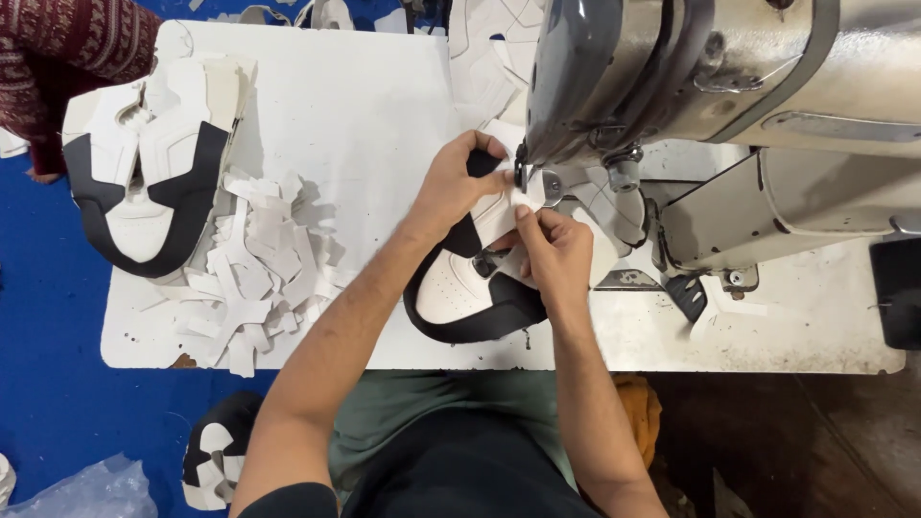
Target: The person sits at a sewing machine and repeatedly sews white and black shoe parts together. They pick up the parts, align them under the needle, sew them, and then cut the thread with scissors before placing the finished piece aside.
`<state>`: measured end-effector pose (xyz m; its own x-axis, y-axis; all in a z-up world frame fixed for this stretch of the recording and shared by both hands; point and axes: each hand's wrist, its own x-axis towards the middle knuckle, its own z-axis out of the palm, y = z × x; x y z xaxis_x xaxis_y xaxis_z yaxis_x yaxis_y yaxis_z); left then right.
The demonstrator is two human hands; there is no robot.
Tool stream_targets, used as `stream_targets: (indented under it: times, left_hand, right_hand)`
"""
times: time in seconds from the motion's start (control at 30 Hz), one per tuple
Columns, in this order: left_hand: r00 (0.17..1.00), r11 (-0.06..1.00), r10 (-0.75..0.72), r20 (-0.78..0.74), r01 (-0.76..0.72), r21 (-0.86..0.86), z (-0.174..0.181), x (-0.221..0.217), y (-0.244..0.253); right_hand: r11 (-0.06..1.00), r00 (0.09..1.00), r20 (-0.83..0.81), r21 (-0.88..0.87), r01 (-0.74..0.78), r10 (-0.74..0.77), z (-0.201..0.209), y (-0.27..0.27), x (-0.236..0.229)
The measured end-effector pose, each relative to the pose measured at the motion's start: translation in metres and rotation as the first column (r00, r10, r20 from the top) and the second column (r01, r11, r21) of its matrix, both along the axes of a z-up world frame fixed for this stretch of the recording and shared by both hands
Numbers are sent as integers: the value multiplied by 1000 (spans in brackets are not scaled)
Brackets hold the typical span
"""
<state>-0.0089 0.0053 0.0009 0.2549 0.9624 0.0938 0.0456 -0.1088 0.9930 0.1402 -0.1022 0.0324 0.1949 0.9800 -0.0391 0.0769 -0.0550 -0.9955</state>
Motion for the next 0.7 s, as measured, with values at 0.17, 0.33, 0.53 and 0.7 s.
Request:
stream_targets:
  times: [0.17, 0.33, 0.53, 0.7]
  left_hand:
    - [999, 997, 30, 18, -31, 68, -16, 4, 12]
    - [994, 993, 108, -11, -107, 53, -5, 8, 0]
    - [914, 878, 406, 24, -397, 268, -9, 12, -63]
    - [898, 874, 412, 158, -438, 210, -4, 18, -93]
  right_hand:
    - [999, 982, 188, -32, 5, 1, 16, 6, -2]
    - [999, 920, 392, -40, 25, -7, 29, 8, 4]
    - [935, 805, 578, 343, -94, -131, 29, -25, 82]
    - [491, 345, 485, 868, -77, -804, 33, -26, 194]
